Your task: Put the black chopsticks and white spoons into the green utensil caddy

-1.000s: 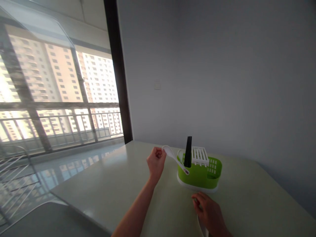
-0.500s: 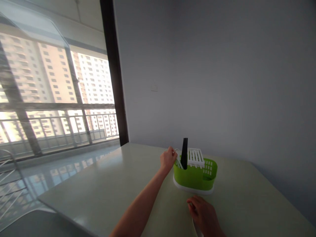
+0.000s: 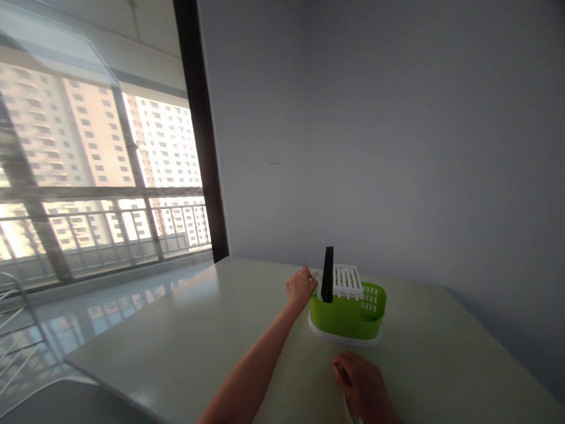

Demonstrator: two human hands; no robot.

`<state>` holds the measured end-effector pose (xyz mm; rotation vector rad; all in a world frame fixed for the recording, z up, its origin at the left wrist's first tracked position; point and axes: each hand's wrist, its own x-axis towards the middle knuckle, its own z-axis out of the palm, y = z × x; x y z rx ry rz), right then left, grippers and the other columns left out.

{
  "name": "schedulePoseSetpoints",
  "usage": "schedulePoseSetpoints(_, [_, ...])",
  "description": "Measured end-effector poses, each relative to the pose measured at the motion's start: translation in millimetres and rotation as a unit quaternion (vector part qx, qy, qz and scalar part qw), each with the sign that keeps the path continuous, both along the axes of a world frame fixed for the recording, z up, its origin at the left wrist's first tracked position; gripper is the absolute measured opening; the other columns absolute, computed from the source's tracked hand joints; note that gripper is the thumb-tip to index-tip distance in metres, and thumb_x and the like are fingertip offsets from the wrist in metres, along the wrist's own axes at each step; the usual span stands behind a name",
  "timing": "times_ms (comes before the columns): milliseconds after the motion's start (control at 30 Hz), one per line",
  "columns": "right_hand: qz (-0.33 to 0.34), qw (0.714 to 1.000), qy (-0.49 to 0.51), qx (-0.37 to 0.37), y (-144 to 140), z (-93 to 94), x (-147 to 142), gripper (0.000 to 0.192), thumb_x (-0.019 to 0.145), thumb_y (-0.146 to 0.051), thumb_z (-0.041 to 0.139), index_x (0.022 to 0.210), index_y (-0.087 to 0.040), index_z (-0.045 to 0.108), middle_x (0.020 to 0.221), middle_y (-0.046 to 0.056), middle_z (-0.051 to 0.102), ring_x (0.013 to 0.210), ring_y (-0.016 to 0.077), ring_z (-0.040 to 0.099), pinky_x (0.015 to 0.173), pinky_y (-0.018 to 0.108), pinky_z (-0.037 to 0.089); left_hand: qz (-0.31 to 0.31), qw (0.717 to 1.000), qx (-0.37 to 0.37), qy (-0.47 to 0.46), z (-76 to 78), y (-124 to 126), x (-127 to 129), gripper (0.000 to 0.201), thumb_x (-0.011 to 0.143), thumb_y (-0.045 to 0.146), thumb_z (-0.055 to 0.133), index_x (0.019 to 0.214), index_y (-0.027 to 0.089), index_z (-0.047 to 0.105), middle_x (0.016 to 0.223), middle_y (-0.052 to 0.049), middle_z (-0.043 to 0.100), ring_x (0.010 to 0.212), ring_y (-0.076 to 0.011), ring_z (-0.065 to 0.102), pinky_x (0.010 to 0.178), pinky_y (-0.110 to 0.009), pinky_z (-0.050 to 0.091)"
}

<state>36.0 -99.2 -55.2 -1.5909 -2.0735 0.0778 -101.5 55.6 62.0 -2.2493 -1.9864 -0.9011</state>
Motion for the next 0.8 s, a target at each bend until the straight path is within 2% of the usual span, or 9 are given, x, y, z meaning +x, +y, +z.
schedulePoseSetpoints(200, [-0.008, 0.999, -0.046, 0.009, -1.0, -1.1, -0.5, 0.023, 0.087, -0.024, 0.035, 0.079, -0.026, 0.057, 0.076, -0.003, 0.066, 0.071, 0.0145, 0.061, 0.063, 0.027, 0.038, -0.007, 1.0, 0.002, -0.017, 4.8, -8.0, -7.8, 0.018, 0.08, 0.035, 0.047, 0.091, 0.023, 0.055, 0.089, -0.001, 0.065, 0.077, -0.0156, 0.06, 0.06, -0.025, 0.034])
schedulePoseSetpoints(300, [-0.024, 0.998, -0.056, 0.011, -2.5, 0.1, -0.2, 0.023, 0.087, -0.026, 0.036, 0.076, -0.026, 0.056, 0.071, -0.003, 0.066, 0.066, 0.0142, 0.062, 0.058, 0.026, 0.034, -0.023, 0.995, 0.043, -0.082, 1.6, -24.6, -16.8, 0.02, 0.082, 0.038, 0.044, 0.092, 0.024, 0.054, 0.083, 0.003, 0.063, 0.072, -0.0121, 0.058, 0.057, -0.022, 0.032])
schedulePoseSetpoints(367, [-0.037, 0.998, -0.048, 0.009, -3.5, 1.4, 0.4, 0.022, 0.087, -0.027, 0.037, 0.076, -0.026, 0.057, 0.07, -0.003, 0.067, 0.065, 0.0144, 0.063, 0.057, 0.026, 0.032, -0.047, 0.986, 0.07, -0.141, -7.0, -43.3, -22.2, 0.018, 0.082, 0.037, 0.044, 0.09, 0.024, 0.054, 0.075, 0.005, 0.061, 0.067, -0.0099, 0.055, 0.057, -0.021, 0.031])
schedulePoseSetpoints(433, [-0.052, 0.998, -0.033, 0.002, -3.7, 2.7, 1.2, 0.022, 0.086, -0.028, 0.038, 0.078, -0.027, 0.058, 0.069, -0.003, 0.068, 0.064, 0.015, 0.063, 0.056, 0.026, 0.032, -0.085, 0.977, 0.067, -0.182, -22.4, -66.7, -25.6, 0.018, 0.082, 0.037, 0.043, 0.086, 0.023, 0.054, 0.067, 0.006, 0.058, 0.061, -0.0083, 0.052, 0.056, -0.02, 0.032])
schedulePoseSetpoints(500, [-0.067, 0.998, -0.018, -0.004, -3.3, 3.7, 2.4, 0.023, 0.087, -0.031, 0.037, 0.081, -0.027, 0.058, 0.068, -0.002, 0.069, 0.064, 0.0159, 0.064, 0.056, 0.026, 0.032, -0.132, 0.97, 0.03, -0.204, -44.1, -91.6, -25.7, 0.019, 0.081, 0.036, 0.043, 0.081, 0.022, 0.055, 0.061, 0.007, 0.055, 0.055, -0.0073, 0.049, 0.055, -0.019, 0.032])
schedulePoseSetpoints(667, [-0.085, 0.996, 0.027, -0.01, -1.1, 5.9, 7.1, 0.029, 0.089, -0.035, 0.03, 0.088, -0.027, 0.058, 0.074, -0.001, 0.071, 0.07, 0.0173, 0.066, 0.059, 0.027, 0.038, -0.228, 0.944, -0.135, -0.196, -104.1, -134.9, -11.9, 0.016, 0.074, 0.03, 0.05, 0.078, 0.021, 0.062, 0.061, 0.004, 0.06, 0.054, -0.0078, 0.05, 0.051, -0.019, 0.032])
schedulePoseSetpoints(733, [-0.085, 0.994, 0.066, -0.013, 0.1, 6.1, 9.6, 0.03, 0.089, -0.038, 0.031, 0.091, -0.026, 0.058, 0.079, 0.001, 0.071, 0.074, 0.0184, 0.066, 0.063, 0.027, 0.041, -0.253, 0.932, -0.18, -0.187, -118.2, -141.4, -3.5, 0.017, 0.07, 0.03, 0.053, 0.079, 0.021, 0.064, 0.062, 0.003, 0.062, 0.055, -0.009, 0.052, 0.051, -0.02, 0.033])
schedulePoseSetpoints(800, [-0.084, 0.991, 0.107, -0.01, 1.6, 5.1, 12.0, 0.03, 0.088, -0.04, 0.032, 0.094, -0.025, 0.058, 0.083, 0.003, 0.072, 0.078, 0.0199, 0.066, 0.067, 0.029, 0.044, -0.267, 0.926, -0.197, -0.181, -123.5, -143.7, 4.7, 0.018, 0.069, 0.031, 0.053, 0.078, 0.02, 0.065, 0.063, 0.002, 0.064, 0.056, -0.0098, 0.053, 0.052, -0.02, 0.034])
